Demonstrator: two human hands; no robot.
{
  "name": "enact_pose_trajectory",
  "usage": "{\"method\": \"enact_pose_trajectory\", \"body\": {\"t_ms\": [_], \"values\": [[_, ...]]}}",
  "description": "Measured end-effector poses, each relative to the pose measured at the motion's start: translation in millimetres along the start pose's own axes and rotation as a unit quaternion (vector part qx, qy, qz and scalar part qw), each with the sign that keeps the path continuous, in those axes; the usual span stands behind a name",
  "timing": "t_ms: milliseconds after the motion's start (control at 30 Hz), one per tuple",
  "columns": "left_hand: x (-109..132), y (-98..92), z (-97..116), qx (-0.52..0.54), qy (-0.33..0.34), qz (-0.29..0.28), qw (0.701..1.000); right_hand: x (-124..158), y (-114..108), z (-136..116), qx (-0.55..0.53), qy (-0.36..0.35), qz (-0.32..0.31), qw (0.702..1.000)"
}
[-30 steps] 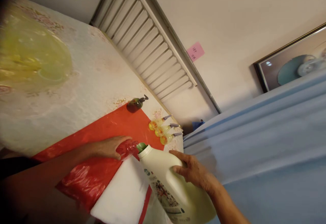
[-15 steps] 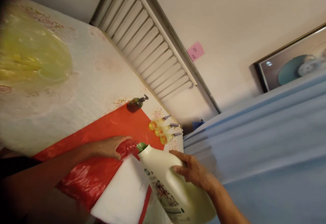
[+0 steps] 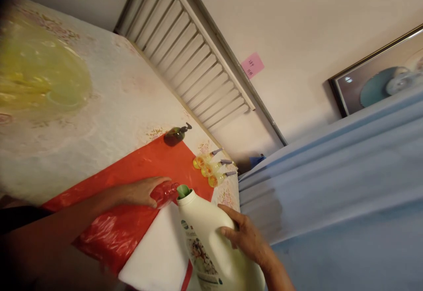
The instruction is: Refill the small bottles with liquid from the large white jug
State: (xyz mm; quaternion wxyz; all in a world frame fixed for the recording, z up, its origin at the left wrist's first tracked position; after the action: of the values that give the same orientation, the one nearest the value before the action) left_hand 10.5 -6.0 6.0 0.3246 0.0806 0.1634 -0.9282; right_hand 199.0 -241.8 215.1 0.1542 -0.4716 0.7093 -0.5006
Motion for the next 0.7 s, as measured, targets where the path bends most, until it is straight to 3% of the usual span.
{"method": "enact_pose_trajectory", "body": {"t_ms": [200,400,567,700], "values": [[-2,0.8,-4,0.007,0.009,-0.03,0.999,2,13,12,-0.09,-0.013,0.015,0.996],[-2,1.3,-4,-0.003,-0.001,-0.032,0.999,-5,1,-2,-0.115,0.001,0.072,0.991],[-1,2.0,-8,-0.02,-0.019,-0.034,0.999,-32,-9,-13,-0.073,-0.016,0.17,0.983],[0,1.0,-9,-0.028,-0.027,-0.034,0.999,-71,-10,-19,-0.118,-0.057,0.24,0.962]]}}
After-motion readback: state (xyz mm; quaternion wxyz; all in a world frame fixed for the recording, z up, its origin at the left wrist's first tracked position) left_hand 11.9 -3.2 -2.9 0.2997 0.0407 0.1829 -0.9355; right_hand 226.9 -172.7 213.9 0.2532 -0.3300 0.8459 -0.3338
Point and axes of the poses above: each hand's wrist, its own x-axis away from the middle knuckle, its own y-axis out of the palm, z = x × y, the point moved 1 cm from there along -x, towards the middle knuckle, and after that the axes turned 11 degrees about z, right-handed, at the moved point
